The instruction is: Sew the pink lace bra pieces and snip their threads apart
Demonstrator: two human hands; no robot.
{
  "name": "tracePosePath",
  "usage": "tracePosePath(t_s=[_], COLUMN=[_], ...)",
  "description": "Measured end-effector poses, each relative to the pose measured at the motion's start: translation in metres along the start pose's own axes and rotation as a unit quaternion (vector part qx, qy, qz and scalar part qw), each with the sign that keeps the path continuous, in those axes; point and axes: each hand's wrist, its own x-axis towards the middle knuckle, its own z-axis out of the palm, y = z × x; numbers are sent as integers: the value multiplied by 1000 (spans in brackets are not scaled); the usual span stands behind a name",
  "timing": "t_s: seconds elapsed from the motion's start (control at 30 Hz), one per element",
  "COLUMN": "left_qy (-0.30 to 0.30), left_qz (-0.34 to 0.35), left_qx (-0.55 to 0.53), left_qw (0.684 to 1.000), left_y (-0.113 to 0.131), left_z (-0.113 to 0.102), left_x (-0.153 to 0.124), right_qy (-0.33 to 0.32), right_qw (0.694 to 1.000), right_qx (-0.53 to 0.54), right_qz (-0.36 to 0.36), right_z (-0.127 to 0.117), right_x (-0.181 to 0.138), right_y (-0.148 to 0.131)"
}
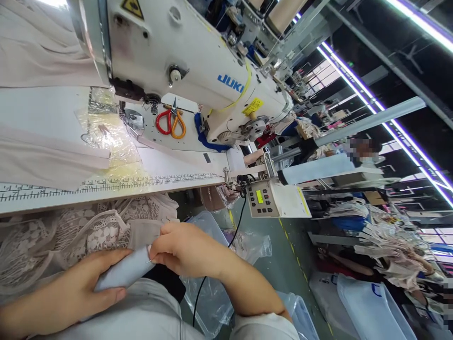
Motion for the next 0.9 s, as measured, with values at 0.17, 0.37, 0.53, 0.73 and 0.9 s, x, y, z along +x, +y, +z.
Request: tracePosePath(t_s=[0.17,0.37,0.53,0.73,0.9], left_qy=[-26,-11,-6,-23,-12], left_qz=[7,-18,-33,-40,-37], left_qx=[-18,-11,-37,-35,-20], left_qw=[999,1000,999,998,999], left_y=[2,-1,-1,-9,-8], left_z=[-2,-2,0,1,0], left_x=[0,-2,-4,-4,-5], right_qy=[-6,56,93,139,127], right_qw=[999,990,986,976,975], right_qx=[49,126,139,161,176], right_qz=[4,-26,-9,34,43], right_z=[6,-5,-2,8,12], right_x=[6,-7,-10,-4,-2], right_y=[0,10,8,0,1])
